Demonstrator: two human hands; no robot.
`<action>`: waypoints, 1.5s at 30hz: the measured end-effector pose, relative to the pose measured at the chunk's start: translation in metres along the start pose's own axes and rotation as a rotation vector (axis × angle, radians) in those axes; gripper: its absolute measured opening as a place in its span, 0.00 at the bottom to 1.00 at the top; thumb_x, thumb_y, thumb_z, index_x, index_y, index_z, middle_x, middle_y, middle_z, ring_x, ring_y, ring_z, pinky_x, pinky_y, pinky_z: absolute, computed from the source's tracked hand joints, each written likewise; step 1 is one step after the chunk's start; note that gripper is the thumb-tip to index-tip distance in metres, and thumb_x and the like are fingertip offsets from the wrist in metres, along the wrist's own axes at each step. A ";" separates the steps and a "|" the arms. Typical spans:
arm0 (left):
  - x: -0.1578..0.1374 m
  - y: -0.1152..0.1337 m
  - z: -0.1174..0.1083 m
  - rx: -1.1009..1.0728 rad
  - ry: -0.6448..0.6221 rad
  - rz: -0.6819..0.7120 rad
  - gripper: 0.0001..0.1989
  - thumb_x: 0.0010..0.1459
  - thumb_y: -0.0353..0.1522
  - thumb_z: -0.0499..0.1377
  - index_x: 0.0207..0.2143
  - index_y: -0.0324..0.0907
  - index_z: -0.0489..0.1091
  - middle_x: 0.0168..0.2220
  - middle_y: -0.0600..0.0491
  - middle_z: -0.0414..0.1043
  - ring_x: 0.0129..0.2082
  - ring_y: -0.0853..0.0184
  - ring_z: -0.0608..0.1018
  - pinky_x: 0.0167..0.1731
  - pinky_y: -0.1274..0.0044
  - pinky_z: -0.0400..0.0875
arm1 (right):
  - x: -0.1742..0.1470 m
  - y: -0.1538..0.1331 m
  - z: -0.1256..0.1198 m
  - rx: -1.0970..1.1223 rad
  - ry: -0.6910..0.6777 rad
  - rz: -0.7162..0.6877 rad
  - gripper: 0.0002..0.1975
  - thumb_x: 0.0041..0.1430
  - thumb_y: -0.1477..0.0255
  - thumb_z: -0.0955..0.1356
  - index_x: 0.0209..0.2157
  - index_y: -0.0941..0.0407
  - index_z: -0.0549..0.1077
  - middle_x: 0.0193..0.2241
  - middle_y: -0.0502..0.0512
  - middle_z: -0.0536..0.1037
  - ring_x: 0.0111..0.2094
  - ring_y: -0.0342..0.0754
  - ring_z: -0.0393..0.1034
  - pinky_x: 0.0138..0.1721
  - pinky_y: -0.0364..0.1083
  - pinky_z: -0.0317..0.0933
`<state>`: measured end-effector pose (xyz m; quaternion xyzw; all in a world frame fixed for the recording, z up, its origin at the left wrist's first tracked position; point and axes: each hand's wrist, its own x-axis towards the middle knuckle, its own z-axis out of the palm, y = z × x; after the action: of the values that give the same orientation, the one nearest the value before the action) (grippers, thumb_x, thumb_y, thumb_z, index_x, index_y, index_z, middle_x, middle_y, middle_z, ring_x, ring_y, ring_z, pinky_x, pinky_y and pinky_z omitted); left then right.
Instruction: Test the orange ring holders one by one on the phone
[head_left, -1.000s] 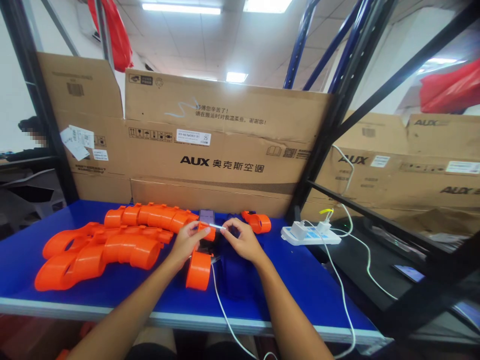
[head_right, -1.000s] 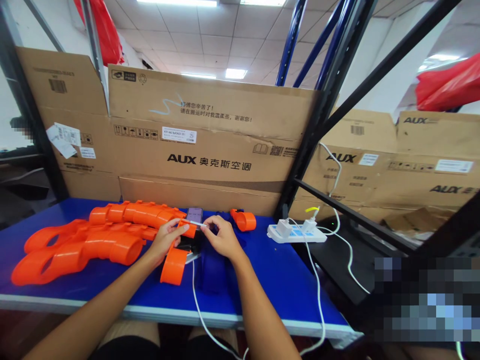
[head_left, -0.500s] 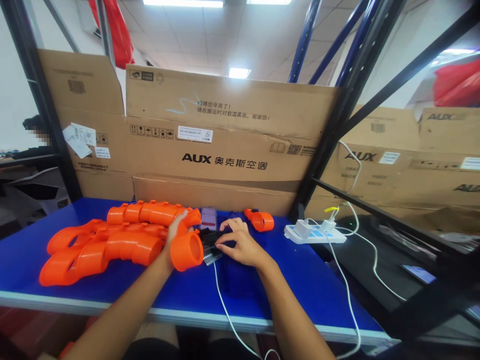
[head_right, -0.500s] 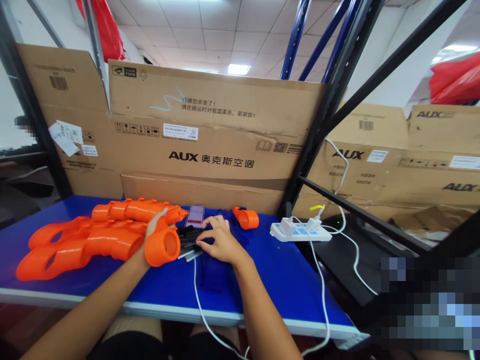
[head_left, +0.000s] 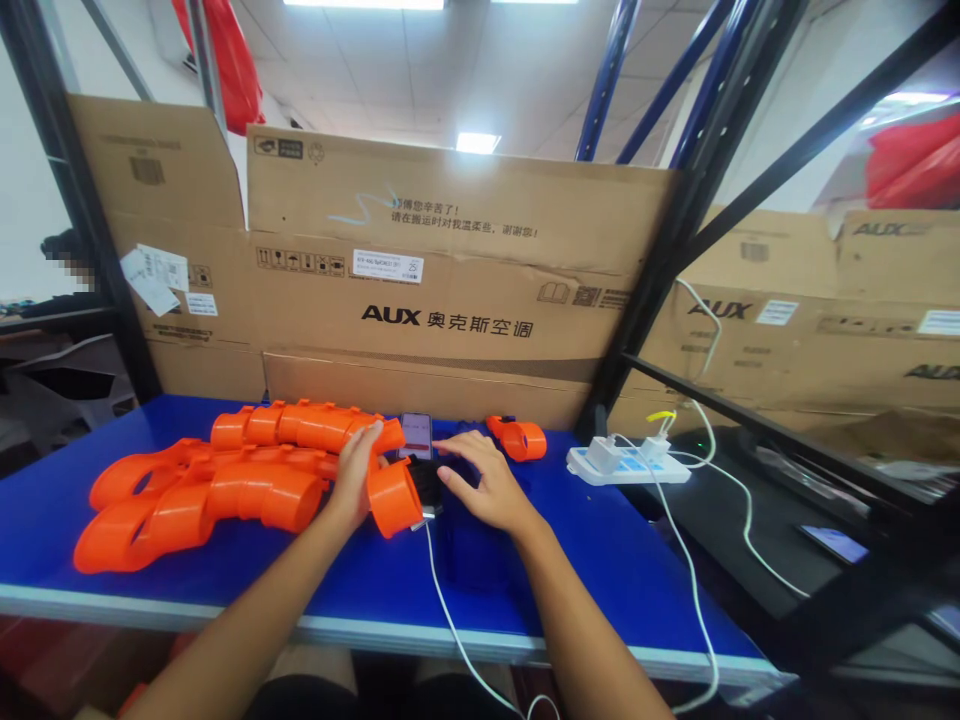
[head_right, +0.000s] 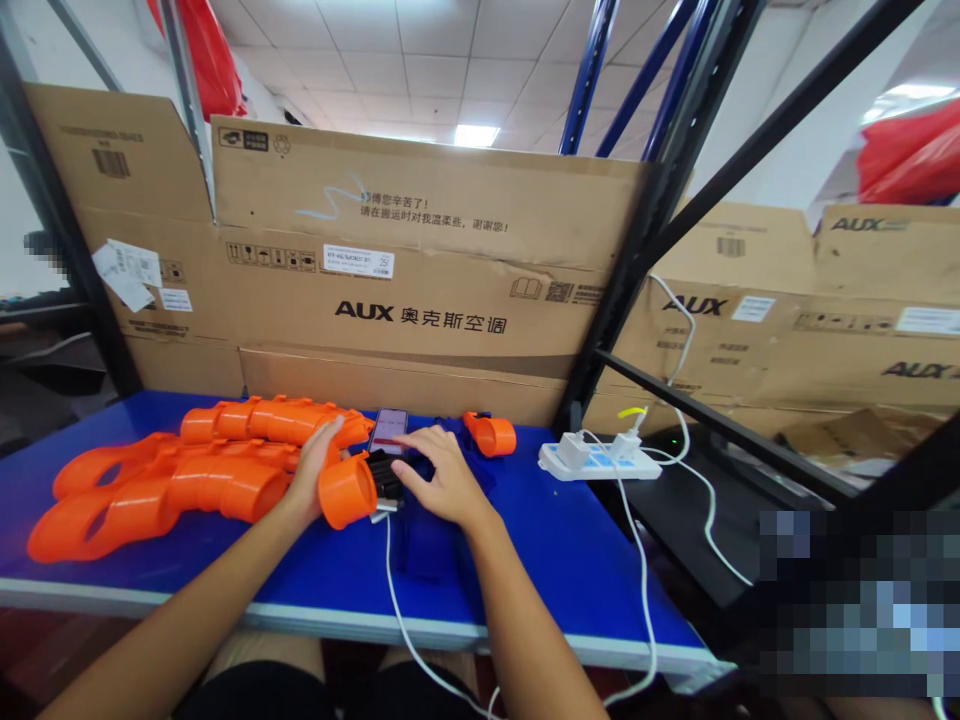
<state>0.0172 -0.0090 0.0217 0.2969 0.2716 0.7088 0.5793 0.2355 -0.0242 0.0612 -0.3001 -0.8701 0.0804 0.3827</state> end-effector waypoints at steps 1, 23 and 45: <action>0.001 -0.002 -0.001 0.045 0.035 0.039 0.17 0.50 0.42 0.69 0.34 0.42 0.68 0.21 0.61 0.66 0.16 0.74 0.68 0.19 0.80 0.64 | 0.000 -0.005 -0.001 0.063 -0.020 -0.016 0.23 0.66 0.60 0.67 0.60 0.49 0.68 0.50 0.58 0.75 0.48 0.55 0.68 0.53 0.58 0.61; -0.010 -0.003 0.002 0.306 -0.255 -0.074 0.28 0.57 0.53 0.58 0.48 0.40 0.68 0.31 0.50 0.75 0.18 0.72 0.71 0.15 0.82 0.59 | -0.093 0.001 -0.121 -0.214 0.070 0.461 0.27 0.58 0.54 0.68 0.55 0.52 0.73 0.54 0.59 0.76 0.53 0.61 0.73 0.56 0.59 0.66; -0.014 -0.005 0.003 0.411 -0.353 -0.081 0.22 0.55 0.48 0.61 0.42 0.40 0.71 0.28 0.51 0.75 0.15 0.74 0.70 0.14 0.82 0.57 | 0.002 0.092 -0.109 -0.660 -0.014 0.785 0.31 0.64 0.52 0.62 0.58 0.60 0.70 0.46 0.69 0.80 0.46 0.60 0.76 0.45 0.53 0.67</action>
<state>0.0252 -0.0217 0.0183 0.5161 0.3161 0.5525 0.5731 0.3548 0.0414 0.1043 -0.7085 -0.6734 -0.0590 0.2029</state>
